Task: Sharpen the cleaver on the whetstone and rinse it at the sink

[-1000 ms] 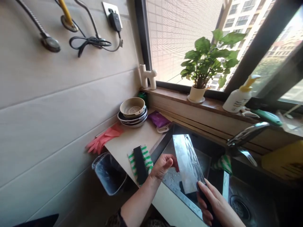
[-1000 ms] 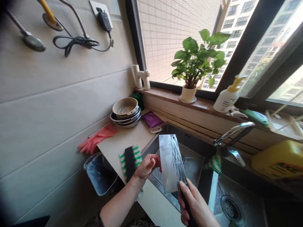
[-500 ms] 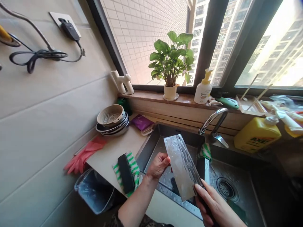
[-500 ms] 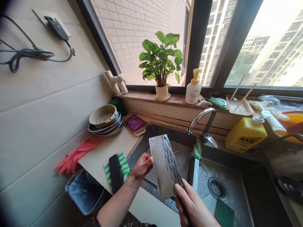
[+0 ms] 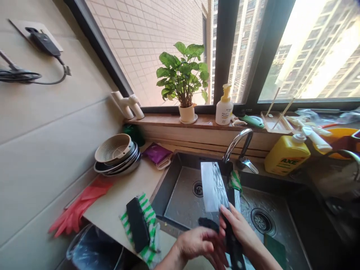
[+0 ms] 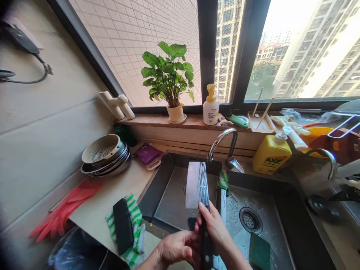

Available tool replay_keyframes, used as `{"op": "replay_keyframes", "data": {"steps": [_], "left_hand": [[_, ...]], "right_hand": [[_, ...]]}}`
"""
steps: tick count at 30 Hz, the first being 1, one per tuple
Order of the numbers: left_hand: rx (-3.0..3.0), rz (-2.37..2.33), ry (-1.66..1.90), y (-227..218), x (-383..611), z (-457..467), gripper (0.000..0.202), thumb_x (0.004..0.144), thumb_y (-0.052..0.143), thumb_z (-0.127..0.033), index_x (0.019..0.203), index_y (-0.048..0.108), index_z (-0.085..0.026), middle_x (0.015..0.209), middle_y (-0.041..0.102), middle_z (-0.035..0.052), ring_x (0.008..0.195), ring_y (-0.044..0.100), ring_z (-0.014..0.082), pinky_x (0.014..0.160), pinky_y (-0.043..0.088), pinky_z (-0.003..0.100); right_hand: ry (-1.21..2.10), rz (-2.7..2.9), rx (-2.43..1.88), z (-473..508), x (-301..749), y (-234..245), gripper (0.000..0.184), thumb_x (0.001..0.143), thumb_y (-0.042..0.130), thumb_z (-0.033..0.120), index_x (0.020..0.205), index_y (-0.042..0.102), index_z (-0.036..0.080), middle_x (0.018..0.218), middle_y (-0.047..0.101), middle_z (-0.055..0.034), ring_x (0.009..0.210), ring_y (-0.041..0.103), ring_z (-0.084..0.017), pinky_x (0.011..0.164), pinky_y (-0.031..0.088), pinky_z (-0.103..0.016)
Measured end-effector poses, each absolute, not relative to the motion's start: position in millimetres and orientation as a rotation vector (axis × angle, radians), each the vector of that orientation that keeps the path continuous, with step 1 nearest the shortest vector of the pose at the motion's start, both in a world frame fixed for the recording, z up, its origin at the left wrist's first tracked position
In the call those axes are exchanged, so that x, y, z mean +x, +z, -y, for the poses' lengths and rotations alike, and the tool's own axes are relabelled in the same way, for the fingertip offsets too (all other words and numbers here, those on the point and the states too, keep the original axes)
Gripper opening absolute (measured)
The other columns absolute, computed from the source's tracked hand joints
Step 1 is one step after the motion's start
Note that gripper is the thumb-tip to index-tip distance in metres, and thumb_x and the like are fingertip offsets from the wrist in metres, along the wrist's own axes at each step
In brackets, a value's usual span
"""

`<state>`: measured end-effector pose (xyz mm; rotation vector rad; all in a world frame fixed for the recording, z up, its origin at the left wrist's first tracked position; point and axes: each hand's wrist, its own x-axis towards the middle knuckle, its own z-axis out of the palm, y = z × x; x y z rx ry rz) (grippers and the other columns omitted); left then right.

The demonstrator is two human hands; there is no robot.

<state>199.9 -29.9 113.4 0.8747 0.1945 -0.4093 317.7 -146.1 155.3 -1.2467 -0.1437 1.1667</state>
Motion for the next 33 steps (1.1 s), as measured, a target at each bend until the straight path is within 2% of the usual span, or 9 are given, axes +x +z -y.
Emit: {"op": "replay_keyframes", "data": {"steps": [3, 6, 10, 13, 14, 15, 20, 26, 33], "left_hand": [[0.837, -0.286, -0.329, 105, 211, 66, 0.084, 0.044, 0.081, -0.079, 0.092, 0.061, -0.013, 0.064, 0.064, 0.0041, 0.052, 0.061, 0.015, 0.054, 0.044, 0.025], [0.822, -0.536, -0.248, 105, 224, 79, 0.08, 0.049, 0.075, -0.083, 0.092, 0.05, -0.021, 0.05, 0.05, -0.0081, 0.036, 0.041, 0.0065, 0.041, 0.032, 0.018], [0.934, -0.694, -0.302, 99, 229, 64, 0.067, 0.049, 0.085, -0.066, 0.077, 0.042, -0.024, 0.042, 0.04, -0.0128, 0.032, 0.023, 0.0018, 0.035, 0.016, 0.016], [1.039, -0.734, -0.34, 88, 231, 51, 0.055, 0.05, 0.084, -0.05, 0.067, 0.039, -0.024, 0.039, 0.038, -0.0118, 0.031, 0.023, 0.0016, 0.035, 0.014, 0.016], [1.059, -0.734, -0.354, 85, 233, 48, 0.052, 0.05, 0.083, -0.046, 0.066, 0.039, -0.024, 0.039, 0.037, -0.0118, 0.031, 0.024, 0.0018, 0.035, 0.014, 0.016], [1.079, -0.73, -0.365, 83, 235, 46, 0.049, 0.05, 0.082, -0.042, 0.065, 0.039, -0.024, 0.038, 0.036, -0.0118, 0.031, 0.024, 0.002, 0.034, 0.015, 0.016], [1.173, -0.707, -0.366, 81, 247, 40, 0.035, 0.051, 0.074, -0.029, 0.063, 0.041, -0.023, 0.037, 0.034, -0.0121, 0.031, 0.025, 0.0033, 0.032, 0.018, 0.016], [1.209, -0.655, -0.406, 79, 261, 34, 0.032, 0.053, 0.073, -0.028, 0.06, 0.042, -0.023, 0.034, 0.037, -0.01, 0.028, 0.025, 0.0034, 0.031, 0.019, 0.017], [1.158, -0.619, -0.412, 80, 273, 34, 0.034, 0.055, 0.075, -0.027, 0.063, 0.043, -0.022, 0.036, 0.035, -0.0114, 0.029, 0.026, 0.0026, 0.032, 0.018, 0.016]], "right_hand": [[0.97, 0.148, -1.347, 127, 313, 138, 0.053, 0.074, 0.061, 0.076, 0.076, 0.046, 0.024, 0.055, 0.05, 0.0076, 0.055, 0.056, -0.013, 0.051, 0.04, -0.023], [0.91, 0.292, -1.476, 126, 318, 118, 0.052, 0.079, 0.051, 0.077, 0.077, 0.049, 0.025, 0.059, 0.054, 0.0046, 0.06, 0.055, -0.016, 0.057, 0.042, -0.027], [0.597, 0.545, -2.004, 151, 383, 105, 0.054, 0.085, 0.031, 0.074, 0.073, 0.05, 0.025, 0.069, 0.06, -0.0041, 0.065, 0.057, -0.023, 0.064, 0.045, -0.035], [-0.019, 0.337, -2.588, 161, 461, 115, 0.043, 0.095, 0.03, 0.05, 0.104, 0.057, 0.016, 0.11, 0.062, -0.0207, 0.103, 0.059, -0.032, 0.084, 0.045, -0.041], [0.005, 0.301, -2.737, 158, 484, 119, 0.044, 0.097, 0.031, 0.045, 0.116, 0.054, 0.013, 0.124, 0.057, -0.0248, 0.115, 0.055, -0.035, 0.089, 0.044, -0.043], [0.032, 0.31, -2.765, 153, 505, 123, 0.043, 0.098, 0.033, 0.044, 0.118, 0.055, 0.013, 0.124, 0.058, -0.025, 0.115, 0.056, -0.035, 0.088, 0.045, -0.043], [0.335, 0.333, -2.819, 113, 554, 126, 0.053, 0.101, 0.029, 0.047, 0.113, 0.063, 0.008, 0.105, 0.069, -0.0252, 0.101, 0.068, -0.032, 0.083, 0.049, -0.042], [0.453, 0.363, -2.851, 105, 565, 120, 0.056, 0.103, 0.024, 0.043, 0.113, 0.068, 0.009, 0.115, 0.069, -0.0255, 0.108, 0.067, -0.031, 0.086, 0.049, -0.042], [0.47, 0.424, -2.887, 100, 573, 131, 0.049, 0.103, 0.03, 0.036, 0.108, 0.07, 0.009, 0.11, 0.071, -0.0224, 0.103, 0.069, -0.029, 0.084, 0.052, -0.042]]}}
